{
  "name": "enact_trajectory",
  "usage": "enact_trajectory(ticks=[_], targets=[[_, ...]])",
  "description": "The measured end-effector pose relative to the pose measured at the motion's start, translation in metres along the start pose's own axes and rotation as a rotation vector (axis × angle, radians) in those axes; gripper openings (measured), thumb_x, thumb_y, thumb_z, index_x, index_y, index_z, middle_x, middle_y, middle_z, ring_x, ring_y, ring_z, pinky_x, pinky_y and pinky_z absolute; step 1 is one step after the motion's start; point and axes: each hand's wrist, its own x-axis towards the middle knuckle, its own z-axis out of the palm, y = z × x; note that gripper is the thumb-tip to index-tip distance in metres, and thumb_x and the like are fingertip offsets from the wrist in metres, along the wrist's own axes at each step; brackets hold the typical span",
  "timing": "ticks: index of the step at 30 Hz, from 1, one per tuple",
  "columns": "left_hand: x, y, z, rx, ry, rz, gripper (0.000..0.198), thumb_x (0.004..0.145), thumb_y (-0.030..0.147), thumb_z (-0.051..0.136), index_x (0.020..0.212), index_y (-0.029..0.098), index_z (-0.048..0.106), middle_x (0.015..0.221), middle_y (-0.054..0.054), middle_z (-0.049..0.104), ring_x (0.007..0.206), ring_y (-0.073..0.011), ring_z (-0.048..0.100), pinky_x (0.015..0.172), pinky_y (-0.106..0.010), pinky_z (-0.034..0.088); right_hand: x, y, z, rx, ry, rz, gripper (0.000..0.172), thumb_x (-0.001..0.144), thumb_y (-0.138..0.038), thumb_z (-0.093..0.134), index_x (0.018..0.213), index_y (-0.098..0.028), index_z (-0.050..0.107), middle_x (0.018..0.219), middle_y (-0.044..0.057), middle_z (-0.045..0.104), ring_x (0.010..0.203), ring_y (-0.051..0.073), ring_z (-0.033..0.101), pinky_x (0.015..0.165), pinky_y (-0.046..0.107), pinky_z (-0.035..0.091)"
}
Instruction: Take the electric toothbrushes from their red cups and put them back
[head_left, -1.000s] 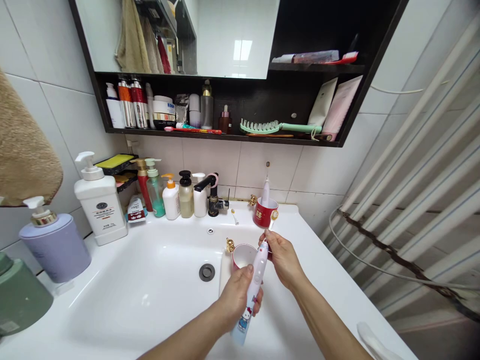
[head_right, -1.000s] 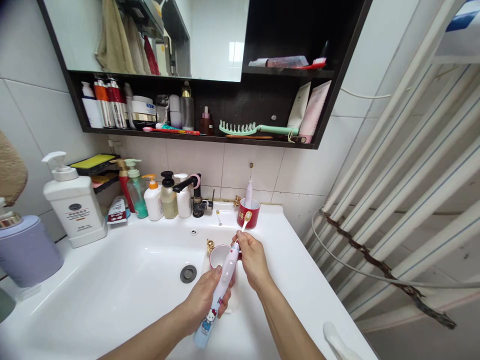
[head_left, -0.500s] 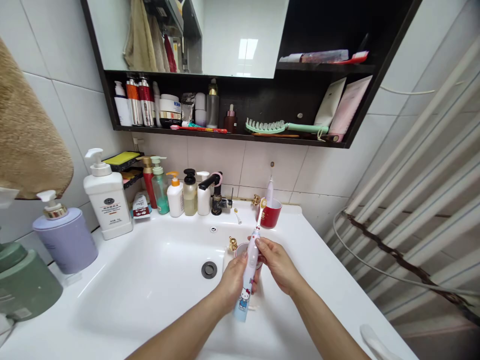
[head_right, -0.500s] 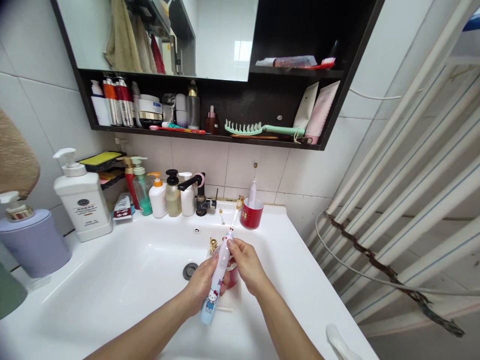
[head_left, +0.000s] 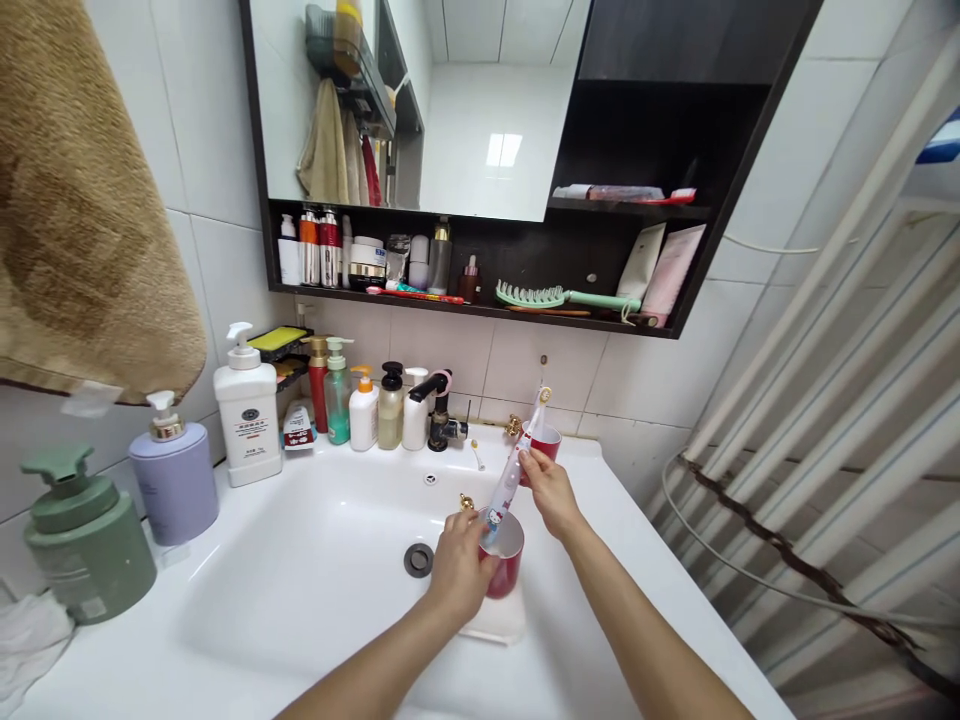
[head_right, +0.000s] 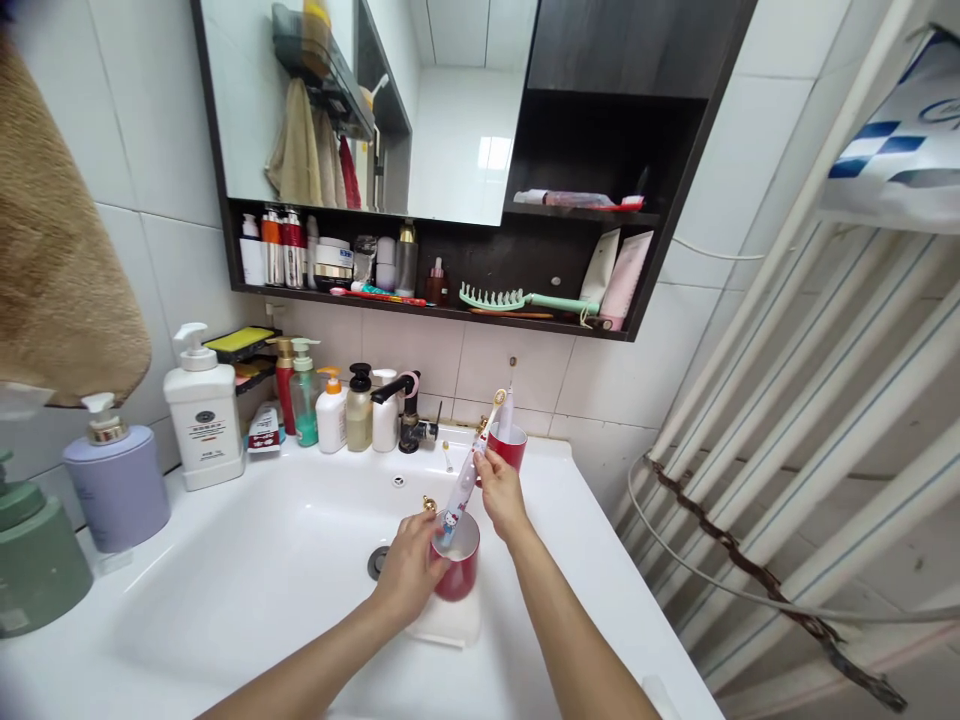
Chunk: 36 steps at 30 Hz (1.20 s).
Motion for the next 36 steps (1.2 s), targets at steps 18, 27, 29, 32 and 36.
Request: enact_trajectory(ticks=[18,27,29,32,36], targets=[[0.027,0.043,0.018,0.016,-0.259,0.290,0.016,0.055,0.008,0.048,0.068,0.014,0.055,0.109,-0.005,0.041,0.099,-0.0166,0.038,0.084,-0.026,0.029,-0.014,0.001,-0.054,0.017,-0.033,0.141,0.026,0.056,-0.039,0.051,0.067,-0.015,0.056,0.053,-0.002,0.053,0.054,0.012,0.046,0.052,0.024,0.036],[0.091,0.082,0.072,0.005,-0.322,0.447,0.016,0.056,0.011,0.050,0.069,0.016,0.055,0.107,-0.003,0.042,0.091,-0.0145,0.043,0.081,-0.024,0.033,0.026,0.000,-0.122,0.090,0.228,0.064,0.029,0.051,-0.044,0.054,0.058,-0.016,0.055,0.048,-0.001,0.054,0.047,0.012,0.047,0.047,0.024,0.037],[0.106,0.084,0.083,0.019,-0.329,0.459,0.015,0.056,0.011,0.050,0.069,0.016,0.055,0.108,-0.002,0.041,0.092,-0.0143,0.043,0.080,-0.024,0.034,0.039,0.004,-0.130,0.088,0.269,0.051,0.030,0.050,-0.044,0.053,0.057,-0.016,0.055,0.049,0.000,0.055,0.048,0.013,0.048,0.047,0.024,0.037],[0.126,0.084,0.095,0.053,-0.340,0.461,0.015,0.057,0.011,0.049,0.070,0.017,0.054,0.110,-0.002,0.040,0.092,-0.0142,0.043,0.079,-0.024,0.034,0.060,0.009,-0.140,0.084,0.323,0.035,0.028,0.050,-0.044,0.053,0.053,-0.016,0.054,0.047,0.000,0.055,0.047,0.013,0.048,0.046,0.024,0.036],[0.152,0.084,0.107,0.120,-0.350,0.455,0.015,0.058,0.011,0.048,0.071,0.016,0.053,0.111,-0.002,0.038,0.092,-0.0144,0.042,0.079,-0.025,0.034,0.089,0.017,-0.147,0.084,0.365,0.023,0.024,0.052,-0.040,0.050,0.051,-0.017,0.052,0.044,-0.001,0.053,0.044,0.012,0.046,0.043,0.024,0.035]])
